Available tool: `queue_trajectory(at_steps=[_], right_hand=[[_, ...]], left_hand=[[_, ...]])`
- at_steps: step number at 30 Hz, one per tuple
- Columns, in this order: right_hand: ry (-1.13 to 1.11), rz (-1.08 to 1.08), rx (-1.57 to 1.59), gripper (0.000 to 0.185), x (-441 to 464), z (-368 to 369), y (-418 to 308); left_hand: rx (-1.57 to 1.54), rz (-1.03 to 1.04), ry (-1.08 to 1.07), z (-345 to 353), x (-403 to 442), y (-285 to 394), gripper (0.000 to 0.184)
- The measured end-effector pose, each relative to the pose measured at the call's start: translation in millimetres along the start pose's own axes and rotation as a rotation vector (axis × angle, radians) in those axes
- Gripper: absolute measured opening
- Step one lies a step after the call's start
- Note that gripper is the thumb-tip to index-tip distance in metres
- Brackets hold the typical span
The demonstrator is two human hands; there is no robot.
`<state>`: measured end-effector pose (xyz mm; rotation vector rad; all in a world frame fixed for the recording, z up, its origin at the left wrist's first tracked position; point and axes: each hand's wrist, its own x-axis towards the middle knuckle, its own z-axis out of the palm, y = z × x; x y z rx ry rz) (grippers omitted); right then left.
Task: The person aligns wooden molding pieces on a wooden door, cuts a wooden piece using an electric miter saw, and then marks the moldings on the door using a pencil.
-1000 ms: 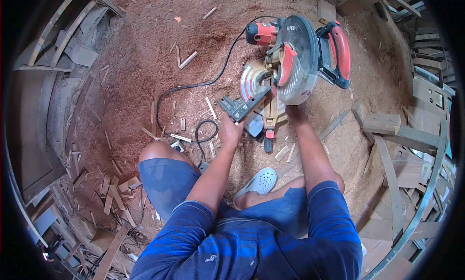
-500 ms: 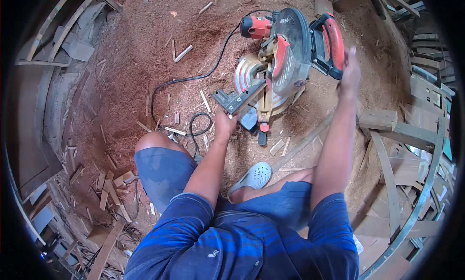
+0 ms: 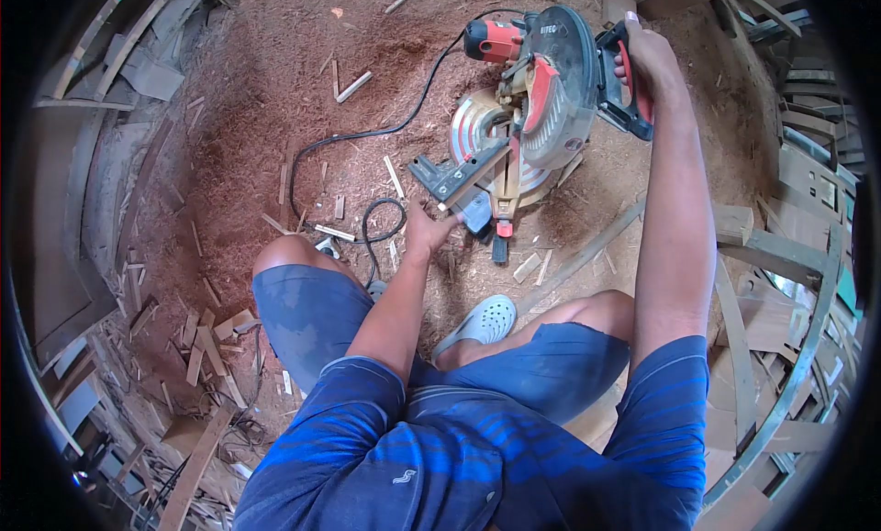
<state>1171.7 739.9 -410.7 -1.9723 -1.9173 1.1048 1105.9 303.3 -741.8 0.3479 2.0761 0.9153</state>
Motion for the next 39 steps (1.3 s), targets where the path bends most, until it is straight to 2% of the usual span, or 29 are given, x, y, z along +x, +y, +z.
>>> queue_trajectory(at_steps=[2,5,6,10,17,23,31,39], right_hand=[[0.015,-0.001,0.006,0.067,-6,-1,-1],[0.049,-0.027,0.012,0.067,-22,0,1],[0.058,-0.042,0.022,0.068,-27,1,5],[0.164,-0.075,0.104,0.073,-63,10,36],[0.256,-0.036,0.278,0.077,-121,33,93],[0.189,-0.053,0.493,0.076,-132,46,142],[0.154,-0.073,0.615,0.077,-147,59,167],[0.136,-0.055,0.725,0.067,-148,61,176]], left_hand=[[0.021,0.017,0.048,-9,2,29,0.097],[0.27,0.21,0.138,-8,6,52,0.089],[0.291,0.243,0.171,-8,2,62,0.077],[0.388,0.494,0.163,-3,8,65,0.057],[0.422,0.425,0.141,12,19,70,0.054],[0.43,0.388,0.125,12,19,80,0.051],[0.45,0.416,0.178,16,21,79,0.052],[0.452,0.425,0.165,16,21,79,0.052]])
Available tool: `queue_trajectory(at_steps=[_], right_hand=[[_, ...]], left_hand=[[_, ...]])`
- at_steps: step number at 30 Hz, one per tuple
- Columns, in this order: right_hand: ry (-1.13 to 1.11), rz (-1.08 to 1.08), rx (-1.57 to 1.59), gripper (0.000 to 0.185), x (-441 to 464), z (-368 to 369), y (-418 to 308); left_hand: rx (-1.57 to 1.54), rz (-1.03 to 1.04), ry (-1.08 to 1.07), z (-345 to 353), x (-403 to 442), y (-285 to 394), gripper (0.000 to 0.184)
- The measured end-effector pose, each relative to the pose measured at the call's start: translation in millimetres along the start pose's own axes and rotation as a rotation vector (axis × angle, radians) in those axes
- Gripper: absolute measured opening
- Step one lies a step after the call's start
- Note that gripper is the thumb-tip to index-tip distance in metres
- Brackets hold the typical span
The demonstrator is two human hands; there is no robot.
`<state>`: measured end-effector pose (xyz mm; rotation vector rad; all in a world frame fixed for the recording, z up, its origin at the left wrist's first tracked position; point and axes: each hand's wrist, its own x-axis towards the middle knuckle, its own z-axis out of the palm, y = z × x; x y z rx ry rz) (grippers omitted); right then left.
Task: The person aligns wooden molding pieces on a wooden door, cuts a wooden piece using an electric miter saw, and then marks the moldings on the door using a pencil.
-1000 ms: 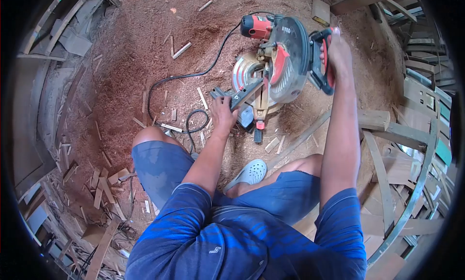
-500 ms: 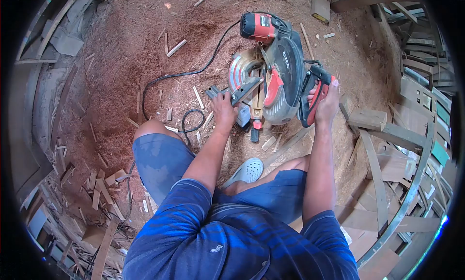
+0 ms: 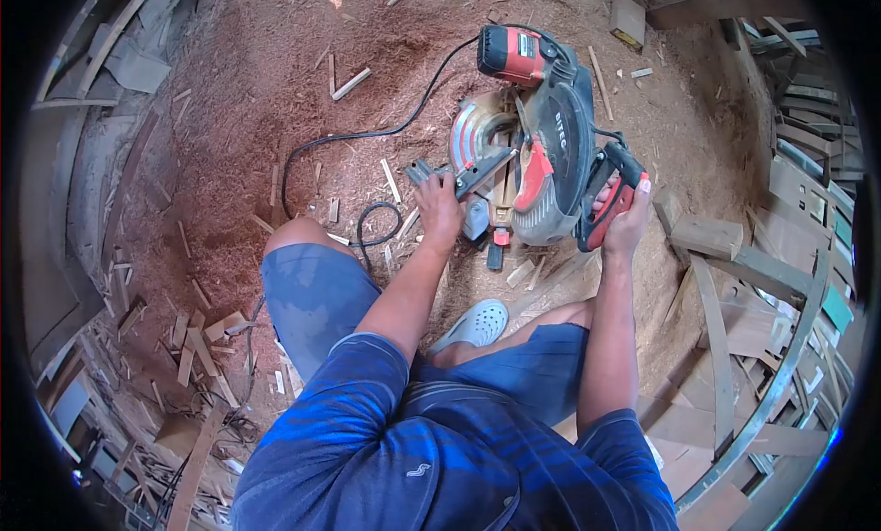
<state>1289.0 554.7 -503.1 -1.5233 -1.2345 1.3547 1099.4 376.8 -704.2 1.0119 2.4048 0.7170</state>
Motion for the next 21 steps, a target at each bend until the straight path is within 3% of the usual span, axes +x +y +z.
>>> queue_trajectory(at_steps=[21], right_hand=[[0.015,-0.043,-0.049,0.064,-8,-3,10]], left_hand=[[0.016,-0.008,-0.011,0,-1,0,0.057]])
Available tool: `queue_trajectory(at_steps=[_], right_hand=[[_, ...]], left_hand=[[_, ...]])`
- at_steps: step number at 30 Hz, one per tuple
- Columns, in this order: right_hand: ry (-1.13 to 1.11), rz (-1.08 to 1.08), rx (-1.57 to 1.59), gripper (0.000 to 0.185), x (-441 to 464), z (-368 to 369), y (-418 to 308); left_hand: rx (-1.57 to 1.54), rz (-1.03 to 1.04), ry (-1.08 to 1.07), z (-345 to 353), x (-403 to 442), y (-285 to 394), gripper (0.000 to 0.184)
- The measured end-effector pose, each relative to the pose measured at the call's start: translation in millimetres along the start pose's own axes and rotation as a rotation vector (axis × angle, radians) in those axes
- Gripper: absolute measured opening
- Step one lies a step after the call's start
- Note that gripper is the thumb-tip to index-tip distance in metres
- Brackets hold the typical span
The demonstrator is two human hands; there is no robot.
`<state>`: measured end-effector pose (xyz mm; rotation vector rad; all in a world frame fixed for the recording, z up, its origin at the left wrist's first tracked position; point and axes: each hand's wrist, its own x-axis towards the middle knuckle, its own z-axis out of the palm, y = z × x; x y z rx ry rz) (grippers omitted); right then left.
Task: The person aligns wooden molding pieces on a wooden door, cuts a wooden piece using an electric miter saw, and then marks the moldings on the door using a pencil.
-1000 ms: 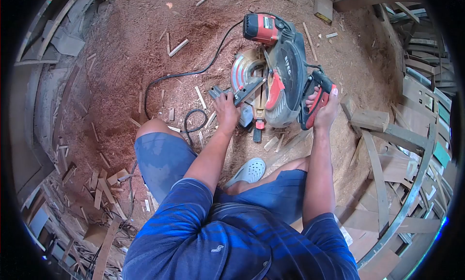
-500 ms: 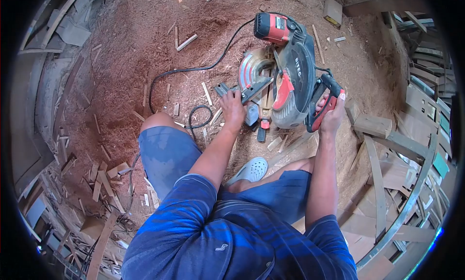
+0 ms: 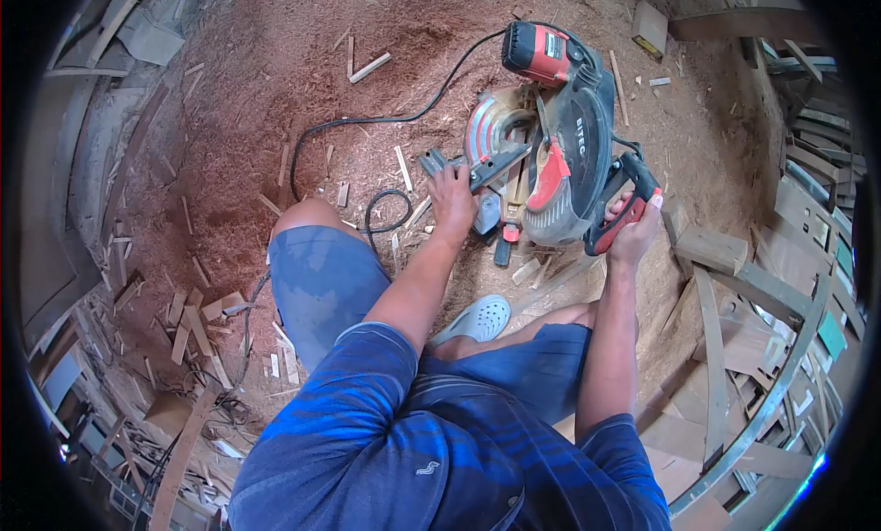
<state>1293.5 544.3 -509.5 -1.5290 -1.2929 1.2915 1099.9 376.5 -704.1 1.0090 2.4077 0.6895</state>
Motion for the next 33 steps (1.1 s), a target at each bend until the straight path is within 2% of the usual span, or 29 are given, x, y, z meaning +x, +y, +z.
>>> queue_trajectory(at_steps=[24,27,33], right_hand=[[0.001,-0.036,0.112,0.064,-10,-8,36],[0.012,-0.034,0.145,0.064,-13,-8,42],[0.041,-0.041,0.148,0.065,-16,-10,55]], left_hand=[[0.008,-0.028,-0.036,-3,1,4,0.049],[-0.02,-0.029,-0.036,-4,1,5,0.055],[-0.001,-0.012,-0.032,0,1,2,0.056]])
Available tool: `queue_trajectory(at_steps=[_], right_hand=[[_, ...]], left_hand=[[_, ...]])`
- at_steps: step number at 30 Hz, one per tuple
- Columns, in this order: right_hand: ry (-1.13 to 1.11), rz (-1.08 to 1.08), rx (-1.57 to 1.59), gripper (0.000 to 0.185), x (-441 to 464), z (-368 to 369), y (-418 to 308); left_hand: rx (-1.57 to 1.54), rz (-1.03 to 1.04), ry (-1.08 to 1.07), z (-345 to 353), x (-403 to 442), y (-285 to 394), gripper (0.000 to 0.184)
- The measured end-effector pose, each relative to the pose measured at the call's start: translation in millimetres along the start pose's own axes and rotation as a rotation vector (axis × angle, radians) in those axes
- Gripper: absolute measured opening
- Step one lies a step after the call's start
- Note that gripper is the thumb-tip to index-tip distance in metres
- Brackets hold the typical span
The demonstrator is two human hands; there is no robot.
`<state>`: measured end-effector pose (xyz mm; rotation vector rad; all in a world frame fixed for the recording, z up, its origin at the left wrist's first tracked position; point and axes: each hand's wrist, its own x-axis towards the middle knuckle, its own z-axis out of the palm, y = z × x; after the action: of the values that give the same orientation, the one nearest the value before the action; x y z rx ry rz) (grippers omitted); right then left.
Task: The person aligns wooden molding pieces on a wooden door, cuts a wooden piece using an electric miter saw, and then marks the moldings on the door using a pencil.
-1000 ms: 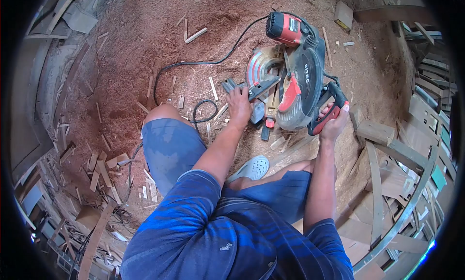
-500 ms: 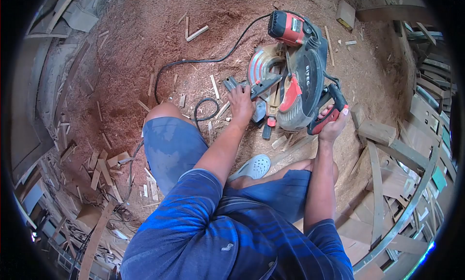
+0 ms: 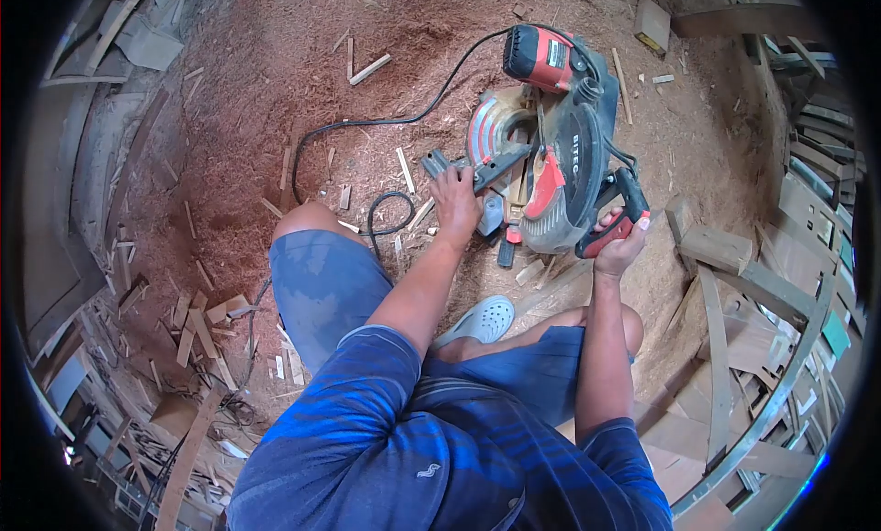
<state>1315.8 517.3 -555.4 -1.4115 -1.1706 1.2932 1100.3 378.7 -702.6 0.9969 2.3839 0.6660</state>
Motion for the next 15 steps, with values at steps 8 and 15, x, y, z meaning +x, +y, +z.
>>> queue_trajectory(at_steps=[8,15], right_hand=[[-0.023,-0.02,-0.011,0.065,-4,-2,7],[-0.011,-0.023,0.018,0.066,-7,-6,20]], left_hand=[[0.008,0.008,0.009,1,0,0,0.052],[-0.001,0.032,0.035,3,-1,-2,0.051]])
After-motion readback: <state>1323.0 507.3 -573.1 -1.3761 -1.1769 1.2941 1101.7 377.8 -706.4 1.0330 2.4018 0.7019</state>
